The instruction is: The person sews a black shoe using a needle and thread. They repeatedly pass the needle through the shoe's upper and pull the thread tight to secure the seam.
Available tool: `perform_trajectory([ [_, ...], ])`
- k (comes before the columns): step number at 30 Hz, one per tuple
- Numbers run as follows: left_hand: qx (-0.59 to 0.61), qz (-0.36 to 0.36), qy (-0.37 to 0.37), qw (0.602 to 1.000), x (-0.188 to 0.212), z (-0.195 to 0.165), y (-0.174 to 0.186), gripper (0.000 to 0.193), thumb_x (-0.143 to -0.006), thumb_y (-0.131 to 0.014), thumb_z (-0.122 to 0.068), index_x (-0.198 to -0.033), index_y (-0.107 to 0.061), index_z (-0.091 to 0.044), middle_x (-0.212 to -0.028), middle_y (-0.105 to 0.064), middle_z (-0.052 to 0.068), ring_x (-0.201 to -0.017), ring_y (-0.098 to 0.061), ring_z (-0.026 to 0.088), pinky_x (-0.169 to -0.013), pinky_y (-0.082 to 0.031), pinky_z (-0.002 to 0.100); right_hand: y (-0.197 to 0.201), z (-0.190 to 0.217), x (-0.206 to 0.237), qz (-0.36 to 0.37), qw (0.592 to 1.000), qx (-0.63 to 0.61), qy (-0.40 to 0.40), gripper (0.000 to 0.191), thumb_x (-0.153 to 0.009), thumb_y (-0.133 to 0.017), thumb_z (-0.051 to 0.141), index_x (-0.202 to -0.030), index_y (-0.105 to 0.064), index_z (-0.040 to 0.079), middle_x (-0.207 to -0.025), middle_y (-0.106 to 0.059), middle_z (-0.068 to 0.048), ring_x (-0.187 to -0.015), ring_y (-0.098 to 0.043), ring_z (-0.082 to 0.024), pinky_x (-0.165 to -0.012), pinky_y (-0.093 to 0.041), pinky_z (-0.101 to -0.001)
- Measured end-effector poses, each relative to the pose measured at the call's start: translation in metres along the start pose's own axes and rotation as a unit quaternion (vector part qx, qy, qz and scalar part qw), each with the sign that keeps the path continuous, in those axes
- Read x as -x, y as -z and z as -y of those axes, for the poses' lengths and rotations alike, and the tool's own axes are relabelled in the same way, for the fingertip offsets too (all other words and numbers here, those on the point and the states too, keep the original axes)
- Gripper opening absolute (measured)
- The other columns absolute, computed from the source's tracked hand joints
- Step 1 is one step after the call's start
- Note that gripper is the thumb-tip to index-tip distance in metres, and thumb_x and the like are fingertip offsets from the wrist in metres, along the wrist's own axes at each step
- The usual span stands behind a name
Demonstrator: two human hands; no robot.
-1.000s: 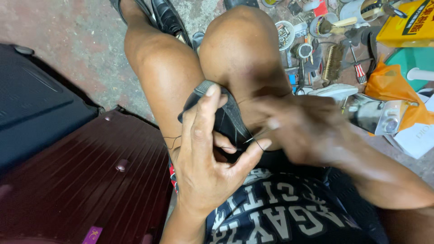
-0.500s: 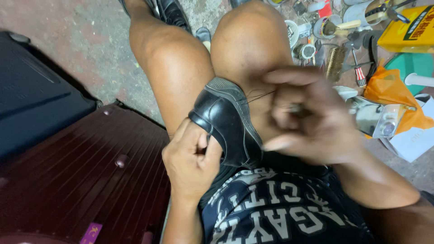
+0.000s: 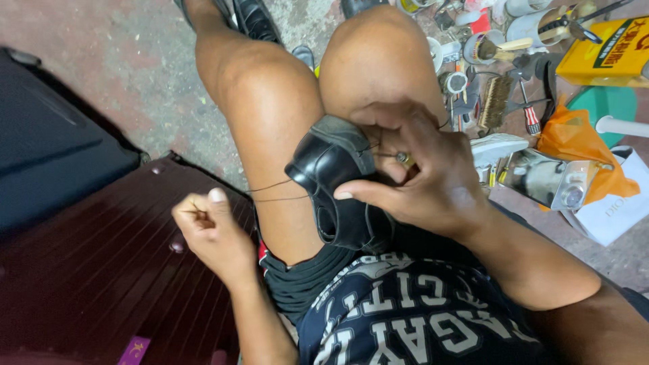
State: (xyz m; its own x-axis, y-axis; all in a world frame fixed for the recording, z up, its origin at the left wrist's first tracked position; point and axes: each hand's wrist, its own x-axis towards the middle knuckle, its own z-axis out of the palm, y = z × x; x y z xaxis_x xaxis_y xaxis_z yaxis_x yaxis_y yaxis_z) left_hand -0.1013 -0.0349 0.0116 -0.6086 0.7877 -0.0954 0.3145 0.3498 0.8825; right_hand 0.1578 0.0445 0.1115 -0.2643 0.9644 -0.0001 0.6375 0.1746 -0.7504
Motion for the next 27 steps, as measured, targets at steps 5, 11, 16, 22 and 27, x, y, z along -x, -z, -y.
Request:
perform_trajectory([
  [5,-0.007,0.155,-0.255,0.955,0.022,-0.066,-0.006,0.011,-0.106,-0.058,-0.003,-0.097,-0.065,-0.005,-0.096,-0.070,0.010,-0.080,-0.068,0.021,-0.076,-0.057,0.034,0.009,0.003,0.006,0.082,0.990,0.007,-0.116,0.092,-0.068,-0.093,0.035,-0.144,-0.047,0.011,-0.105,-0.069,-0.010,-0.080,-0.073,-0.020,-0.067,-0.059,-0.0309],
  [11,-0.080,0.278,-0.208,0.934,0.015,-0.114,-0.031,0.012,-0.086,-0.067,-0.004,-0.096,-0.067,0.002,-0.081,-0.063,0.016,-0.066,-0.063,0.031,-0.060,-0.051,0.038,0.045,0.001,0.013,0.183,0.969,0.119,-0.114,0.108,-0.071,-0.089,0.041,-0.160,-0.036,0.013,-0.080,-0.069,-0.003,-0.063,-0.068,-0.019,-0.056,-0.054,-0.0341],
  [16,-0.022,0.261,-0.144,0.954,0.014,-0.104,-0.034,0.018,-0.089,-0.069,-0.007,-0.078,-0.056,-0.002,-0.071,-0.053,0.012,-0.059,-0.055,0.026,-0.057,-0.046,0.035,0.041,-0.005,0.017,0.080,0.990,0.099,0.062,0.089,-0.078,-0.084,0.037,-0.154,-0.044,0.013,-0.109,-0.067,-0.011,-0.085,-0.069,-0.026,-0.068,-0.057,-0.0372],
  [22,0.032,0.243,-0.139,0.959,0.022,-0.088,-0.037,0.031,-0.093,-0.070,-0.006,-0.072,-0.048,-0.003,-0.068,-0.048,0.011,-0.061,-0.050,0.023,-0.060,-0.042,0.034,0.002,-0.016,0.013,-0.023,0.990,0.109,0.089,0.084,-0.074,-0.085,0.042,-0.141,-0.051,0.004,-0.114,-0.064,-0.025,-0.085,-0.069,-0.030,-0.063,-0.058,-0.0347],
  [27,0.085,0.162,-0.168,0.969,0.030,-0.086,-0.036,0.032,-0.098,-0.066,-0.001,-0.073,-0.046,-0.003,-0.093,-0.065,0.015,-0.073,-0.055,0.018,-0.070,-0.046,0.030,0.021,-0.019,0.012,0.085,0.992,0.074,-0.058,0.048,-0.080,-0.088,0.029,-0.120,-0.072,0.008,-0.070,-0.069,-0.006,-0.057,-0.065,-0.014,-0.053,-0.052,-0.0310],
])
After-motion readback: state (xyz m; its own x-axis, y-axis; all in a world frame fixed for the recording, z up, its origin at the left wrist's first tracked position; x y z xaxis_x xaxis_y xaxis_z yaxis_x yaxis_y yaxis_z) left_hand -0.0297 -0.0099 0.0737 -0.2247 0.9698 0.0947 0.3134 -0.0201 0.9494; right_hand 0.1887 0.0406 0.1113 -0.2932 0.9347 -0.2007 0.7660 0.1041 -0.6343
